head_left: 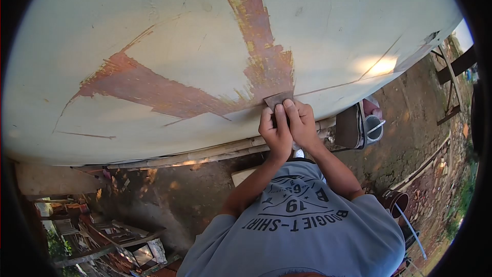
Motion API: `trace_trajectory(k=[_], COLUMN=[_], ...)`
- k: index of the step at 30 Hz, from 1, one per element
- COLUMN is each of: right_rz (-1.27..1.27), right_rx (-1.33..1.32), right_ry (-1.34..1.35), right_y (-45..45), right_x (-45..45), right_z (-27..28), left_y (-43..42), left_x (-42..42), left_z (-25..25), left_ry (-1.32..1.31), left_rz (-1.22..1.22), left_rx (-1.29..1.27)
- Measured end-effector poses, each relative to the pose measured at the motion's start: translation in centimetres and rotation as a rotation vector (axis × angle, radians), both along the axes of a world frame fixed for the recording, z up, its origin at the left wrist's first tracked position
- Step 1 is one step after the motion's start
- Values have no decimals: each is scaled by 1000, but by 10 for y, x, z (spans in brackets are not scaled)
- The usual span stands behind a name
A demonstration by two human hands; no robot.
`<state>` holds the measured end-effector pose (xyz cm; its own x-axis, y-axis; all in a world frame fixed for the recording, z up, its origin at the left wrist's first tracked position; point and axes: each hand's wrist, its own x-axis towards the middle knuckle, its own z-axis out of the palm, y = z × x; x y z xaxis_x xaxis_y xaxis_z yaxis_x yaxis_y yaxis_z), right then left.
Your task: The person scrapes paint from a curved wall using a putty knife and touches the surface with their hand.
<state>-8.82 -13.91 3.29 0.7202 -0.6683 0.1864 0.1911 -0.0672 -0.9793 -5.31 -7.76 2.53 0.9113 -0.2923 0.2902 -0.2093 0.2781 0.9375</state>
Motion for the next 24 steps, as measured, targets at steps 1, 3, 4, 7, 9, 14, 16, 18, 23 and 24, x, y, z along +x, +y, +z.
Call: trace_trajectory(k=[1, 3, 4, 7, 9, 14, 16, 18, 23, 24], right_rz=[-3, -8, 6, 34, 27, -22, -23, -36, -42, -24], right_rx=[-2, -5, 1, 11, -10, -8, 80, 34, 134, 149], right_ry=[-4, -2, 7, 26, -5, -28, -69, -93, -64, -69], right_y=[2, 3, 2, 0, 1, 2, 8, 9, 18, 15], right_x=[0, 0, 0, -1, 0, 5, 7, 9, 5, 3], right_z=[-7, -16, -4, 23, 21, 17, 49, 57, 47, 44], left_y=[0, -2, -1, 1, 1, 3, 8, 5, 13, 14], left_x=[0, -1, 0, 1, 3, 7, 12, 17, 13, 15], left_z=[-13, -28, -14, 12, 11, 13, 43, 59, 45, 43], left_ry=[-5, -6, 11, 50, 27, -26, -48, -67, 22, 31], left_rz=[12, 39, 13, -32, -28, -17, -46, -66, -88, -103], left_rx=[3, 10, -9, -35, -27, -13, 5, -30, 12, 17])
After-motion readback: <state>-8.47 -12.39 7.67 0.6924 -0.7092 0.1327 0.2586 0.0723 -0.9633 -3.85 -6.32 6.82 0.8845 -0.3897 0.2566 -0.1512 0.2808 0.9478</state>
